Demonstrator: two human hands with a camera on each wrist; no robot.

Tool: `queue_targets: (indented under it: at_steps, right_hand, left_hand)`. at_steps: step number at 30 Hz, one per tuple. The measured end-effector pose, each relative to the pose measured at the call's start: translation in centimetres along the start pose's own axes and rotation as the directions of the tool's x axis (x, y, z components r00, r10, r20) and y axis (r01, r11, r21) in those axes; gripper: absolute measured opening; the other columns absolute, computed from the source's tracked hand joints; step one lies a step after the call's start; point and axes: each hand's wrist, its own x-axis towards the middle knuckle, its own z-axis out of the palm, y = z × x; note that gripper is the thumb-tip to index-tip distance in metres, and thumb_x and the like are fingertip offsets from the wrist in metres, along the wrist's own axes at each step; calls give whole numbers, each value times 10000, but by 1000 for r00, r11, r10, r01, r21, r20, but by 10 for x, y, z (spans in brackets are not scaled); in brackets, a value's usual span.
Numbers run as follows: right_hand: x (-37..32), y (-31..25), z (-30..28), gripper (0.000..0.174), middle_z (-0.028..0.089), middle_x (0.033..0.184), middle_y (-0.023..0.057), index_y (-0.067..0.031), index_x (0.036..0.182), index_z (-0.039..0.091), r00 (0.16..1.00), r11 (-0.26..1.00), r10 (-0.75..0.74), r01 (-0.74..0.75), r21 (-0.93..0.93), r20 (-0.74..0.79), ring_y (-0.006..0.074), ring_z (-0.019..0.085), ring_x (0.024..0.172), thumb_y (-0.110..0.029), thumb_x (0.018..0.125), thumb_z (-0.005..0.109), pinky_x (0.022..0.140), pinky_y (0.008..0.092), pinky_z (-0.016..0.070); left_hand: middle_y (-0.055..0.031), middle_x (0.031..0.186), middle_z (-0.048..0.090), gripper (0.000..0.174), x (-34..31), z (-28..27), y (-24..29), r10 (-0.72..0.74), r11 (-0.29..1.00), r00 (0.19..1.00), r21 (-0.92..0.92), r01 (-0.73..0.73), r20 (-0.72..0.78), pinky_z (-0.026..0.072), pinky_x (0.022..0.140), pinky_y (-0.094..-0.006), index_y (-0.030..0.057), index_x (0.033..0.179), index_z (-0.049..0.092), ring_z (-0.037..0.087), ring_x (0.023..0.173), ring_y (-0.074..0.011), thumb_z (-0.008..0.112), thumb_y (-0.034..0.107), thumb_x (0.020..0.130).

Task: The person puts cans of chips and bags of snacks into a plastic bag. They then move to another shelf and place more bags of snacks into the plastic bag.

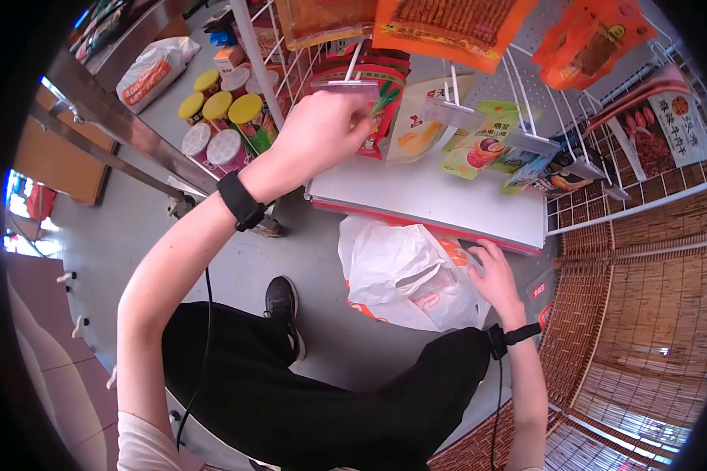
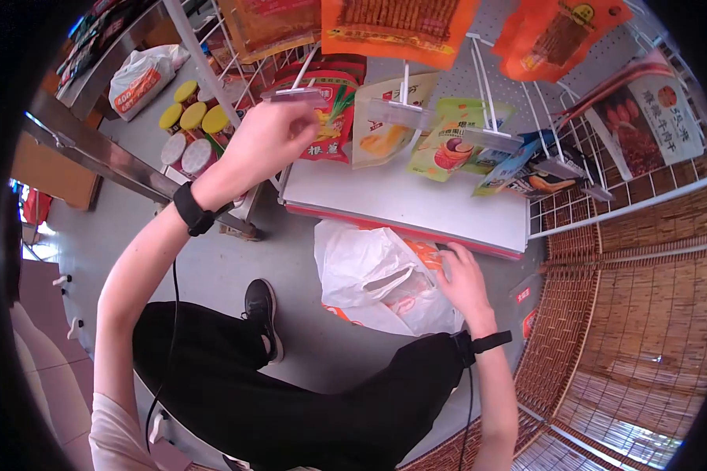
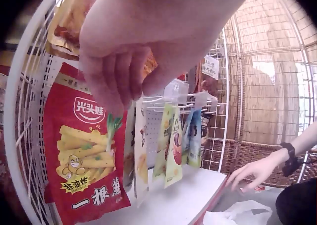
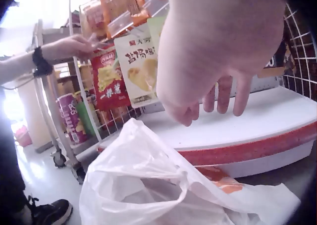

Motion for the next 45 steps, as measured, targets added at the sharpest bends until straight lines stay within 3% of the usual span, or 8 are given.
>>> queue_targets:
  at_steps: [4,8,15,17,26,33,38,45]
  right_hand:
    - [9,-18,7,291,564,1181,134,-14,1050,600,1000,995,6,-6,99,0,308,532,1116,-139,789,628,930,378,448]
    - [19,-33,20,293,564,1184,135,-11,1074,597,999,982,4,3,191,-34,317,541,1104,-160,823,618,927,376,449]
    - [38,-56,38,285,578,1150,138,-15,1073,600,998,935,27,-6,354,-54,323,560,1075,-168,834,624,912,365,450]
    - [42,-61,43,282,582,1141,138,-12,1069,600,997,917,47,-20,398,-58,321,565,1068,-167,835,626,907,362,451]
    - [46,-78,59,270,589,1122,144,15,1052,598,992,852,84,-21,523,-96,317,578,1038,-156,845,622,893,353,456]
    - [40,-78,57,264,593,1119,144,7,1058,601,989,854,96,-21,520,-117,312,582,1031,-155,850,621,888,347,457]
    - [38,-72,49,264,599,1107,142,4,1053,603,987,858,99,-22,513,-124,306,584,1035,-164,850,624,888,345,454]
    - [33,-66,37,271,613,1084,132,-11,1051,609,985,873,103,-24,486,-135,308,596,1013,-182,842,633,872,348,463]
  left_hand:
    - [-197,880,616,274,-19,17,-25,-33,956,992,294,-4,124,510,738,-414,-49,951,609,618,835,-348,636,153,767]
    - [-256,1136,486,509,-19,37,-43,15,968,980,247,35,-197,483,835,-440,-71,1175,417,530,1019,-410,634,100,748]
    - [-319,1199,435,673,-10,46,-60,-13,985,950,158,65,-313,457,920,-434,-141,1274,273,503,1076,-430,632,94,756]
    - [-323,1239,424,705,-6,45,-61,-165,983,952,-119,138,-259,424,961,-430,-129,1304,252,474,1135,-435,643,107,766]
    - [-256,1116,574,586,1,51,-66,-344,913,885,-333,237,-313,448,920,-394,-85,1243,382,568,1058,-376,672,188,814]
    - [-175,924,667,420,3,57,-75,-282,904,892,-408,124,-354,496,798,-356,-41,1117,551,650,867,-290,663,249,833]
    - [-156,855,677,353,2,47,-60,-419,853,888,-417,314,-188,491,736,-320,-5,1067,629,646,753,-232,642,274,850]
    - [-225,1018,647,312,-12,49,-40,-324,896,905,-398,199,-277,473,838,-378,-21,1135,572,617,977,-358,556,188,904]
